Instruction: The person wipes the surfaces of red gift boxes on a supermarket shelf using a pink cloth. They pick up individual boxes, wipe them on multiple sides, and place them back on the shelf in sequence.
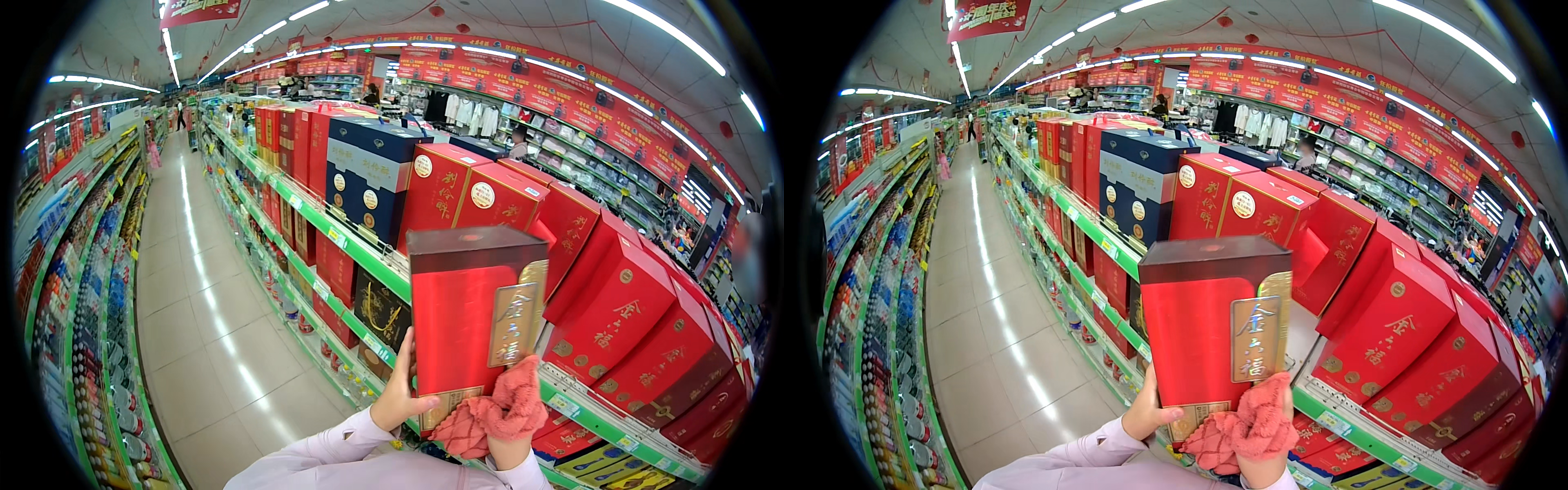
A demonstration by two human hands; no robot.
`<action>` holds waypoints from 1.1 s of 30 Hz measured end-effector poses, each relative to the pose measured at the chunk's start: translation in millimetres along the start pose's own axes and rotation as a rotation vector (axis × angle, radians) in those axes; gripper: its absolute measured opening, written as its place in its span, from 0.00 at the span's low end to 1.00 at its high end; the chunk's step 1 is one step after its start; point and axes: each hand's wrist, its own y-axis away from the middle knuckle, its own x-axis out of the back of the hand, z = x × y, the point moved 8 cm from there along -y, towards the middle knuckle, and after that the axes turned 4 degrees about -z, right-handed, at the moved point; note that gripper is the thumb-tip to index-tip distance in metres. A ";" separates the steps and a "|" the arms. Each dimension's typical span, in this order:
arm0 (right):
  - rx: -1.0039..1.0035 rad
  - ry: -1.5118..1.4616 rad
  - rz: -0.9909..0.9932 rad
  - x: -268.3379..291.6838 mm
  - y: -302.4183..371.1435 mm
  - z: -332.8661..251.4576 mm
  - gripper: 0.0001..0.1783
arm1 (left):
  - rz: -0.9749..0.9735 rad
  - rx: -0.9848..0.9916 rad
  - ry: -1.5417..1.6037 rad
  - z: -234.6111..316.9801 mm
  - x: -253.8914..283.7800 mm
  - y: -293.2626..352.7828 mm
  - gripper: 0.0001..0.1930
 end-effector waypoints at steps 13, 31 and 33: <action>-0.070 -0.388 -0.429 -38.6 12.1 -10.4 0.37 | 0.308 0.371 0.364 -83.2 -25.9 179.1 0.58; 0.278 -0.376 -0.936 -70.2 98.3 -108.4 0.30 | 0.211 0.652 0.600 -146.2 -26.4 289.6 0.46; 0.466 -0.565 -1.082 -32.1 121.9 -149.2 0.29 | 0.229 0.686 0.709 -171.4 -16.2 303.1 0.43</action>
